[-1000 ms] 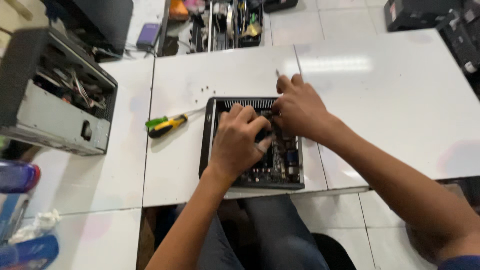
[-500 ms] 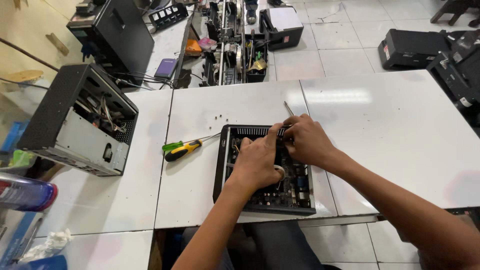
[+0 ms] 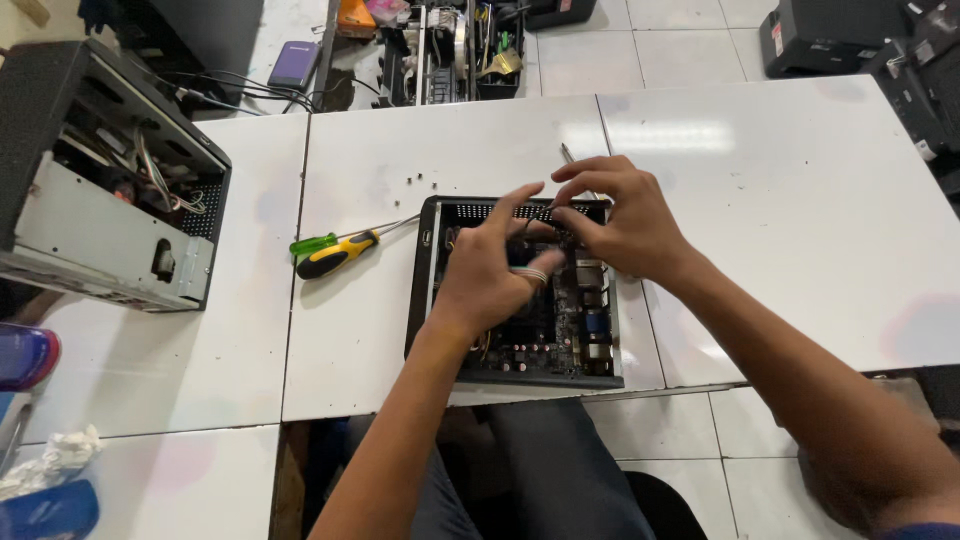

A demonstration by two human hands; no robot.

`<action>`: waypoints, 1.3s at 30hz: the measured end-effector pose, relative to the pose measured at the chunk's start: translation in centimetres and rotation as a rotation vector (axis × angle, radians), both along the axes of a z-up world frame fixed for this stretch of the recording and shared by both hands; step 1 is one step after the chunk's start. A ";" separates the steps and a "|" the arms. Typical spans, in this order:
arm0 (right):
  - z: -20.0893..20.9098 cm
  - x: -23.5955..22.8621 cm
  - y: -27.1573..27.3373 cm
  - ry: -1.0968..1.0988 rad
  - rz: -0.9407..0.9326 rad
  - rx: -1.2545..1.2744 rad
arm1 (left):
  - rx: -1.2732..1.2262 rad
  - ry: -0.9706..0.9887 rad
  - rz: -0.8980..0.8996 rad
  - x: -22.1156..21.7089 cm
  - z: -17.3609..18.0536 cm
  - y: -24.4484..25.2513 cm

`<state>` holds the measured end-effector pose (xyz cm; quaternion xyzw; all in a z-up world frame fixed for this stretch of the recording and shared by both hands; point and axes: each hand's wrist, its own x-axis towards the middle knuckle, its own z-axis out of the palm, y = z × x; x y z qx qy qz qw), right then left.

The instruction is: The person uses a screwdriver to remove screws from the side of a computer case. They then disconnect internal cables and remove the motherboard from the case.

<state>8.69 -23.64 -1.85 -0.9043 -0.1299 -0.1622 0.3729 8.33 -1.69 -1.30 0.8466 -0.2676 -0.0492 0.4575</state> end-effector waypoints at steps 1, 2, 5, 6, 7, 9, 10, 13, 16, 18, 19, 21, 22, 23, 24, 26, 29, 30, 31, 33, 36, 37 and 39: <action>0.8 -0.3 0.0 0.004 0.017 0.037 | -0.304 0.024 0.044 -0.4 0.3 0.5; 1.5 -0.5 0.2 0.007 0.017 0.039 | -0.303 0.027 0.045 -0.2 -0.2 0.6; 3.1 -1.1 1.1 -0.051 0.142 0.075 | -0.516 0.033 0.207 0.3 -0.7 1.2; 3.4 -1.4 1.5 -0.097 0.176 0.052 | -0.515 0.030 0.233 0.3 -0.4 1.6; 3.7 -1.6 2.0 -0.143 0.209 0.031 | -0.513 0.027 0.259 0.3 0.0 2.0; 5.3 -2.6 3.2 -0.069 0.278 0.067 | -0.527 0.037 0.267 -0.2 0.8 2.9; 6.0 -3.1 3.8 0.004 0.347 0.102 | -0.543 0.047 0.273 -0.5 1.2 3.4; 6.5 -3.0 4.0 0.415 0.490 0.492 | -0.506 0.030 0.294 -0.5 1.3 4.9; 3.8 -2.0 4.1 0.686 0.502 0.981 | -0.388 -0.029 0.374 0.1 0.1 5.9; 4.0 -2.1 4.3 0.459 0.469 0.417 | -0.360 -0.025 0.333 -0.8 0.3 6.3; 4.3 -2.0 4.4 0.217 0.413 -0.134 | -0.334 -0.024 0.294 -1.2 0.4 6.5; 4.9 -2.7 4.6 0.320 0.460 -0.255 | -0.349 -0.043 0.277 -1.6 0.1 6.7; 5.1 -3.1 4.7 0.424 0.507 -0.375 | -0.362 -0.061 0.260 -1.9 -0.2 6.9; 4.2 -3.1 4.9 0.429 0.510 -0.374 | -0.362 -0.056 0.263 -2.2 -0.3 6.8; 3.4 -3.0 5.1 0.387 0.476 -0.485 | -0.344 -0.079 0.278 -2.4 -0.4 6.6; 1.9 -2.6 5.2 0.337 0.439 -0.594 | -0.327 -0.109 0.291 -2.6 -0.6 6.6; 0.4 -2.1 5.2 0.175 0.387 -0.668 | -0.253 -0.157 0.326 -2.7 -0.8 6.6; 0.3 -2.1 5.4 0.157 0.382 -0.684 | -0.271 -0.116 0.329 -2.7 -0.7 6.7; 0.0 -2.1 5.6 0.138 0.376 -0.698 | -0.289 -0.074 0.329 -2.6 -0.7 6.8; 0.2 -2.3 5.9 0.136 0.378 -0.690 | -0.227 -0.099 0.338 -2.4 -1.7 7.0; -0.6 -2.4 5.9 0.112 0.377 -0.641 | -0.174 -0.039 0.336 -1.9 -3.6 7.5; -0.9 -2.2 5.8 0.084 0.370 -0.600 | -0.183 0.038 0.323 -1.5 -4.1 7.7; -0.1 -2.4 5.6 0.054 0.383 -0.507 | -0.160 0.020 0.330 -1.6 -4.4 7.8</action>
